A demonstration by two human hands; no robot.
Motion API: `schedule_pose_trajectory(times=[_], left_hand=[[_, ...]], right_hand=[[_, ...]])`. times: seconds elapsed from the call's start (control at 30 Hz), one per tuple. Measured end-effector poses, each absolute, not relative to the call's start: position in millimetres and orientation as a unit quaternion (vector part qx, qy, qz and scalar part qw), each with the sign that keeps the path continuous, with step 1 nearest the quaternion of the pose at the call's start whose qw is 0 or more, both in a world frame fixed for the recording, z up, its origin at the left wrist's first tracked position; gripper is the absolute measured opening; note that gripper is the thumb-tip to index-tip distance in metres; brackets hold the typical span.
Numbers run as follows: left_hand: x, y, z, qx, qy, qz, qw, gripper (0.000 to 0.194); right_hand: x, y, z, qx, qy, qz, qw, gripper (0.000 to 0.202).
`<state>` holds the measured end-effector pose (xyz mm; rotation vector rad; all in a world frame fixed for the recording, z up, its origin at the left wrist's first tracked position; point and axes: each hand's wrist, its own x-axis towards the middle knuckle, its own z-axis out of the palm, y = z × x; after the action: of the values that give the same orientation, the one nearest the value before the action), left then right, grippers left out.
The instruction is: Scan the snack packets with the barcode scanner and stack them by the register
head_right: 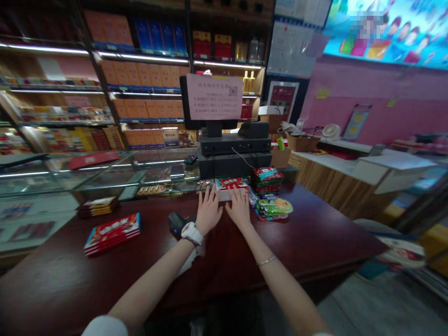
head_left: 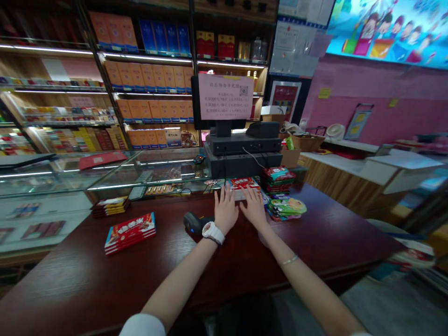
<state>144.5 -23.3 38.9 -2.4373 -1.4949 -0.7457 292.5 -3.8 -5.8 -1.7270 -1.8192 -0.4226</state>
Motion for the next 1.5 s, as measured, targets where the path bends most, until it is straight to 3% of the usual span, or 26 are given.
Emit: schedule_pose_trajectory(times=[0.4,0.83,0.97,1.1,1.2,1.5], left_hand=[[21.9,-69.9,33.9,-0.784,-0.564,-0.237,0.107,0.056],[-105.5,-104.7,15.1,-0.688,-0.679,-0.226,0.121,0.05],[-147.4,-105.1,10.8,-0.651,-0.718,-0.214,0.121,0.052],[-183.2,-100.9,7.6,-0.618,-0.759,-0.173,0.105,0.064],[-200.0,-99.6,2.9,-0.605,-0.78,-0.141,0.077,0.072],[-221.3,-99.8,-10.0,-0.604,-0.782,-0.157,0.003,0.055]], right_hand=[[193.4,-54.5,24.7,-0.522,-0.787,-0.141,0.296,0.063],[67.3,-58.6,16.0,-0.381,-0.878,0.002,0.289,0.072],[32.8,-49.5,0.9,-0.386,-0.879,0.059,0.272,0.085],[3.4,-38.4,-21.1,-0.451,-0.862,0.128,0.192,0.101],[-13.5,-32.4,-34.4,-0.463,-0.862,0.135,0.154,0.098],[-45.2,-16.5,-42.0,-0.428,-0.885,0.106,0.148,0.082]])
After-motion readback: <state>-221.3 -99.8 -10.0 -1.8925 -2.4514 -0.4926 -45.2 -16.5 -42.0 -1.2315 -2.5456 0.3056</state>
